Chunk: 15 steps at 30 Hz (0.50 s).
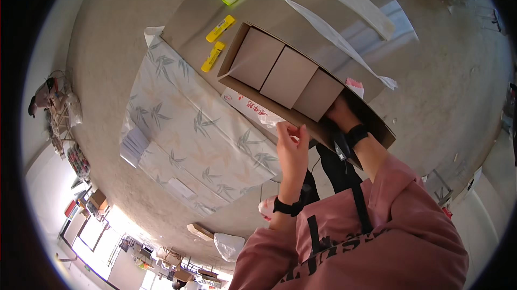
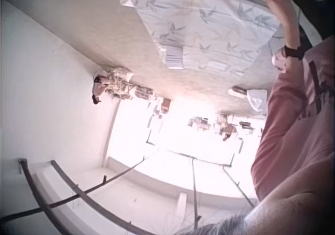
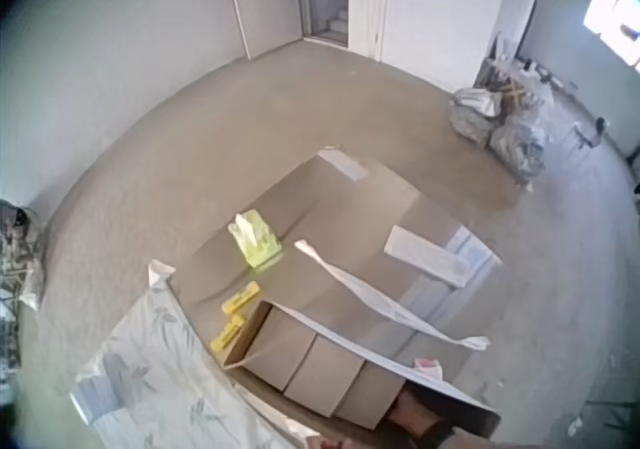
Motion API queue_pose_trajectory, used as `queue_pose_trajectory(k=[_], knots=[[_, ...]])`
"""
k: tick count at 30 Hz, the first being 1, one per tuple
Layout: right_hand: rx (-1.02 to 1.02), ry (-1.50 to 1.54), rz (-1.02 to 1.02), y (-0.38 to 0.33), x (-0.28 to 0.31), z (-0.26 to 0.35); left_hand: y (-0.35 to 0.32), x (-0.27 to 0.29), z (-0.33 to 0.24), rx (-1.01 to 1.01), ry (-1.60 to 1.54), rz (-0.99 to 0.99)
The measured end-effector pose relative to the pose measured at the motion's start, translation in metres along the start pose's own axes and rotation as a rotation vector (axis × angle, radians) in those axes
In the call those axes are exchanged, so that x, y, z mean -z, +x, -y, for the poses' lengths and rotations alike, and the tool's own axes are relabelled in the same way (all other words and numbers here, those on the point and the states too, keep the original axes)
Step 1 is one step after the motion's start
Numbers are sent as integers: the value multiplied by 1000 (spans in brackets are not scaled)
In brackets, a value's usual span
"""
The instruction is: The person picks up several white rectangular boxes from a table by hand and places them neatly into a larger cardboard shipping container.
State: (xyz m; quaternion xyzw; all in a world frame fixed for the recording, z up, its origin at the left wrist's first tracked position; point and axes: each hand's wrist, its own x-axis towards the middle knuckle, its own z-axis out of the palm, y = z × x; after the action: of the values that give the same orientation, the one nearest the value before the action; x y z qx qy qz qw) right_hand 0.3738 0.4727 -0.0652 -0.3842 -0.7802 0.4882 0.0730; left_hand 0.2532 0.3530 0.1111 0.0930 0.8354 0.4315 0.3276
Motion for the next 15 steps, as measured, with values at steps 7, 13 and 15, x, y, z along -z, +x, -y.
queue_pose_trajectory(k=[7,13,15], knots=[[-872,1802,-143,14,-3,4,3,-2,6,-53,46,7],[-243,758,26,5,-18,1,6,0,12,-71,42,10],[-335,1116,0,5,-19,-21,8,0,4,-86,65,41]])
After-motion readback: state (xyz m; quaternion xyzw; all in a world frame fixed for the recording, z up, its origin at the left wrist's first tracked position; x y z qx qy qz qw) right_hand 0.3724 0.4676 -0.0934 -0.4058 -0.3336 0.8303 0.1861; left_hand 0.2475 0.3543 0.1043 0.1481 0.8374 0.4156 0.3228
